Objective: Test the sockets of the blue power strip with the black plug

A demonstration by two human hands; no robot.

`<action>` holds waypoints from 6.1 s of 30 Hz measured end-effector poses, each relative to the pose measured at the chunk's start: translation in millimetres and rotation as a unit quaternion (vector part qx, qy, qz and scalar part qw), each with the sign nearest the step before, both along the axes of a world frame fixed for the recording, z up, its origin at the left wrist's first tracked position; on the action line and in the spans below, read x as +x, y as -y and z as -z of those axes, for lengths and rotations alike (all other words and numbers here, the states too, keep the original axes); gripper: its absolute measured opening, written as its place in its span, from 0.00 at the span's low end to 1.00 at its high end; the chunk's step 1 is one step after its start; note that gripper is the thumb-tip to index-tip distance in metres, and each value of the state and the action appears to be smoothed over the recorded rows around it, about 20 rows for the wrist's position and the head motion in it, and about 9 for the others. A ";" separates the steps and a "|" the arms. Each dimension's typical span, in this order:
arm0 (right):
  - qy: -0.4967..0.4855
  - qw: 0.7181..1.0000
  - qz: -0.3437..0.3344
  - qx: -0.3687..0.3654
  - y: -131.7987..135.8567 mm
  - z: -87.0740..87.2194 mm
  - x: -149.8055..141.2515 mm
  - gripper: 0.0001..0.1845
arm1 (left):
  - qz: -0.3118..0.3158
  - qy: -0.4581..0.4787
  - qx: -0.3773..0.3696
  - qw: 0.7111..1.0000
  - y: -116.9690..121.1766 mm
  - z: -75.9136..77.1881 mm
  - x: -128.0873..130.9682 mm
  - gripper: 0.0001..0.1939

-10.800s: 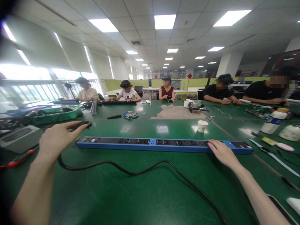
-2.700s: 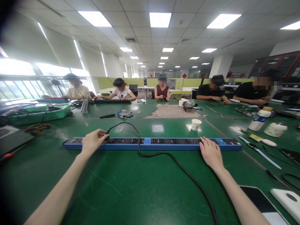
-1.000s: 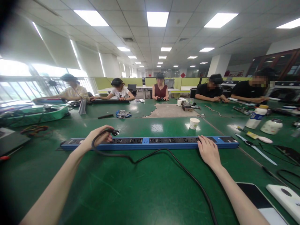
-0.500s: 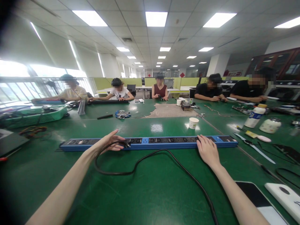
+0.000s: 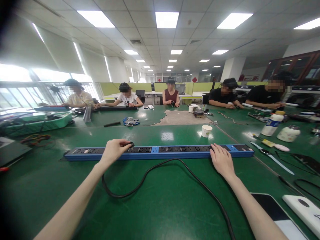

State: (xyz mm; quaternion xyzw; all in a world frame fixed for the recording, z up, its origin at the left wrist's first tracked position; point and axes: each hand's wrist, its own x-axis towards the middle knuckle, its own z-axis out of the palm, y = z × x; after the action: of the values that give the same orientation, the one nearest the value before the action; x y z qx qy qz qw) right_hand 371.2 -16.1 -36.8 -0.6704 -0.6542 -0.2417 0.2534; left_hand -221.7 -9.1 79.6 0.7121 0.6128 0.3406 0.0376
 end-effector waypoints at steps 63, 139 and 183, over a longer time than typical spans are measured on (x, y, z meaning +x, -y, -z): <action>0.009 1.000 0.013 0.005 -1.4 0.1 -0.3 0.29 | -0.004 -0.103 -0.010 0.995 26.5 36.7 154.6 0.17; -0.438 0.799 -0.308 -0.275 50.5 -134.4 -148.6 0.23 | 0.440 0.004 -0.228 0.869 175.3 -47.4 228.9 0.35; -0.298 0.939 -0.161 -0.063 -13.0 -122.6 -74.2 0.17 | 0.092 -0.186 0.080 0.975 39.3 76.6 164.0 0.36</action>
State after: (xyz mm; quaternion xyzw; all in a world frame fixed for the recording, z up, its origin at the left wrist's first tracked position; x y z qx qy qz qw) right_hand 297.0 -3.1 85.9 -0.6119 -0.6620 0.0547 0.4293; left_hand -57.7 -48.4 3.0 0.8171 0.5116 0.2452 -0.1023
